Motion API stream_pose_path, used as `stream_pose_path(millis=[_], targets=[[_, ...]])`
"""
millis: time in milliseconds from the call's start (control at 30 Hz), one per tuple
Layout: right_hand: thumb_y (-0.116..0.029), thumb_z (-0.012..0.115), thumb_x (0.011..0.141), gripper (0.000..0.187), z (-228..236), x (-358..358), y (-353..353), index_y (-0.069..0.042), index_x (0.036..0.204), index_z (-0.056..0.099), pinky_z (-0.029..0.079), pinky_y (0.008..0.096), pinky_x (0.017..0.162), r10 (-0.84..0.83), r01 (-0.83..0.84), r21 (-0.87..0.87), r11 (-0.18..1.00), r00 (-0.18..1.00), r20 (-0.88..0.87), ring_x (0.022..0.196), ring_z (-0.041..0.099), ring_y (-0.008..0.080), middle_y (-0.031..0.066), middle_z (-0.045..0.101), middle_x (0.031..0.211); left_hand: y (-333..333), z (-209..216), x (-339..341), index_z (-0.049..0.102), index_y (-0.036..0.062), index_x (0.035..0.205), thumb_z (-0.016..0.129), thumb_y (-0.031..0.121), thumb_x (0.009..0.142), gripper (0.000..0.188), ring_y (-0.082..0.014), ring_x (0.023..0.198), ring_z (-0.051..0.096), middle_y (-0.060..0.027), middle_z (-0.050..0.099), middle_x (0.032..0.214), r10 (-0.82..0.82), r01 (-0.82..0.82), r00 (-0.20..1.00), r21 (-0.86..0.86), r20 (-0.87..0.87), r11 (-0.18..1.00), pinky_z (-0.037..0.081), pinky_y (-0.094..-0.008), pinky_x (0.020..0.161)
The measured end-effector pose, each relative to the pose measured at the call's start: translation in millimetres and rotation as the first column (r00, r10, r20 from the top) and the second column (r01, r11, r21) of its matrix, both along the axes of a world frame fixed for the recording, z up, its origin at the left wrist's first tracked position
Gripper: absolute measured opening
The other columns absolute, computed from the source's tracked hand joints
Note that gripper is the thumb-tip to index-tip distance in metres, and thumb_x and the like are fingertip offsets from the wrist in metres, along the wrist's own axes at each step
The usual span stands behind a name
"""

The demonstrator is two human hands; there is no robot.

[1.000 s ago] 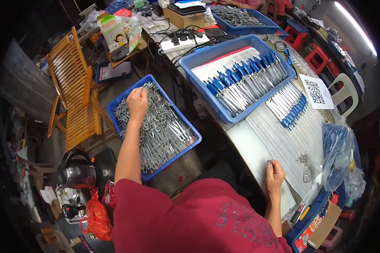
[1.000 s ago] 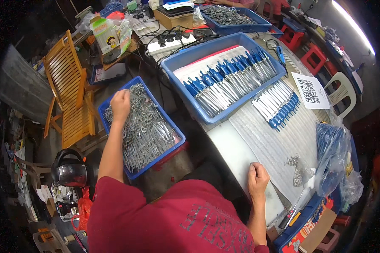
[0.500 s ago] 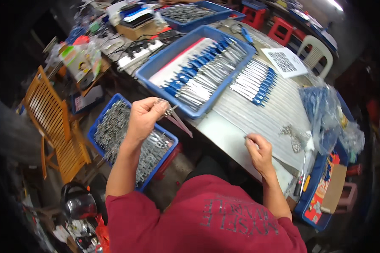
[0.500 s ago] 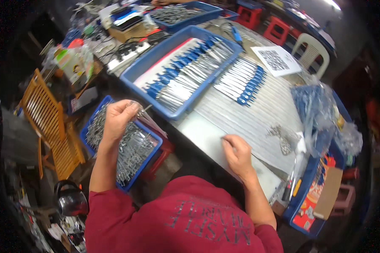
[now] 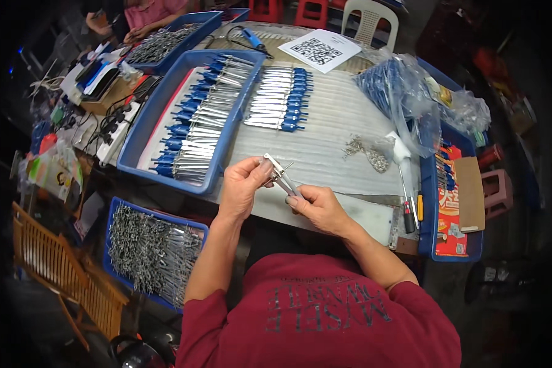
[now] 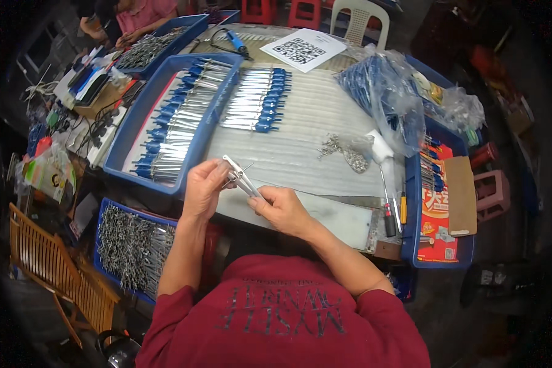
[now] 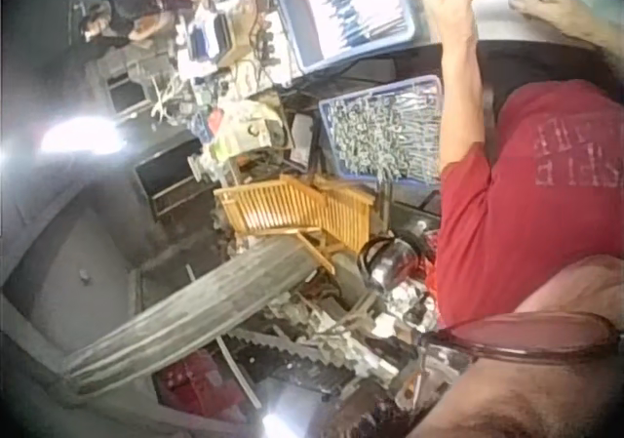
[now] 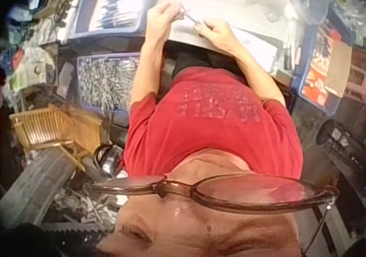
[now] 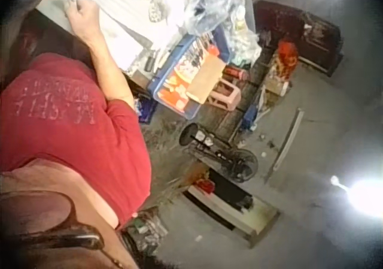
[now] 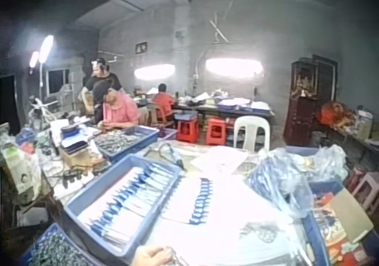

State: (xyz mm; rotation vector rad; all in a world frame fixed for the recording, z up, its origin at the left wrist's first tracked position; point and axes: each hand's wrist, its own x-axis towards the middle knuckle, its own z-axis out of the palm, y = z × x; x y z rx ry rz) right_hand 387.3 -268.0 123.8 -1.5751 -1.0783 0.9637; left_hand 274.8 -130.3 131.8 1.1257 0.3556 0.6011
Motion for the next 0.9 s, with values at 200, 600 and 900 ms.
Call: stream_pose_path(millis=[200, 600, 900], targets=[[-0.022, 0.054, 0.081, 0.025, -9, -2, -2, -0.001, 0.068, 0.056, 0.033, 0.0258, 0.044, -0.194, 0.209, 0.136, 0.968, 0.974, -0.115, 0.051, 0.040, 0.0065, 0.0015, 0.050, 0.054, -30, -28, 14, 0.056, -0.0019, 0.093, 0.060, 0.006, 0.077, 0.018, -0.0087, 0.067, 0.052, -0.0043, 0.058, 0.080, 0.005, 0.000, 0.999, -0.092, 0.045, 0.996, 0.042, -0.0212, 0.063], [-0.018, 0.057, 0.077, 0.019, -5, 9, -13, 0.001, 0.075, 0.055, 0.038, 0.0305, 0.052, -0.041, -0.006, 0.209, 0.978, 0.976, 0.216, 0.055, 0.047, 0.0220, 0.0129, 0.049, 0.062, -41, -14, 9, 0.057, -0.0042, 0.086, 0.055, 0.002, 0.079, 0.009, -0.0081, 0.067, 0.054, -0.0041, 0.059, 0.075, 0.000, 0.000, 1.000, 0.043, 0.002, 0.999, 0.044, -0.0208, 0.061], [-0.020, 0.057, 0.081, 0.021, -1, 10, -18, 0.001, 0.081, 0.060, 0.038, 0.0220, 0.052, -0.012, 0.022, 0.080, 0.997, 0.992, -0.123, 0.059, 0.046, 0.0059, -0.0006, 0.053, 0.064, -38, -13, 8, 0.057, -0.0034, 0.090, 0.059, 0.003, 0.076, 0.015, -0.0104, 0.072, 0.056, -0.0058, 0.060, 0.078, -0.090, 0.090, 0.996, -0.038, 0.016, 0.995, 0.046, -0.0226, 0.066]])
